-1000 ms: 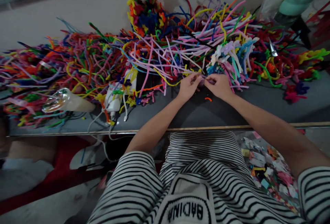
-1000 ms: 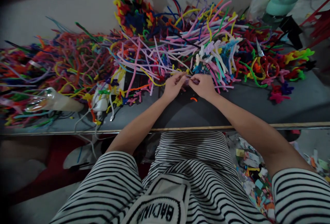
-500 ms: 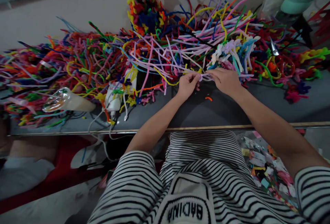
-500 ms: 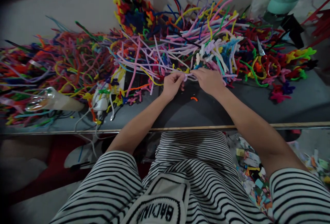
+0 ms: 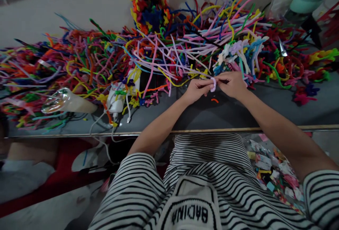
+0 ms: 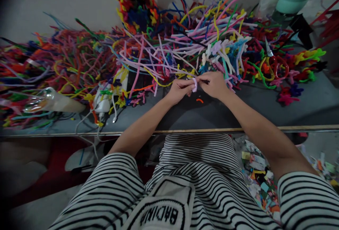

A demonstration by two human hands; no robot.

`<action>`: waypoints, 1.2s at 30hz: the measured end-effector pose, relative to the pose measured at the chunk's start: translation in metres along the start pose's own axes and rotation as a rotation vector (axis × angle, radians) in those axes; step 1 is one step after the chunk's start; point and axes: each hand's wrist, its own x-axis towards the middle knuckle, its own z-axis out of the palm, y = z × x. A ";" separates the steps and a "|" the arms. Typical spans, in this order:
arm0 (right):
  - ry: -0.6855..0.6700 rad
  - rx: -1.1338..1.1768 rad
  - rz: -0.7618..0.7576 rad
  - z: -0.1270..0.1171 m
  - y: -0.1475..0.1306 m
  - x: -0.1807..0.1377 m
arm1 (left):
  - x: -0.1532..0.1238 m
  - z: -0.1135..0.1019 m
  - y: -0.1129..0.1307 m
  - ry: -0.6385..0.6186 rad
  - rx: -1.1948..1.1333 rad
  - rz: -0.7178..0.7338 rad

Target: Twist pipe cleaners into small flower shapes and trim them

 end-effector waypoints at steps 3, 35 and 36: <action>-0.043 -0.058 -0.011 0.001 -0.004 -0.001 | 0.003 0.000 -0.006 0.109 -0.025 -0.007; 0.016 0.377 0.361 0.016 0.017 0.009 | 0.005 -0.024 0.000 0.299 0.724 0.370; -0.034 0.434 0.395 0.017 0.018 0.009 | 0.006 -0.028 -0.001 0.231 0.776 0.415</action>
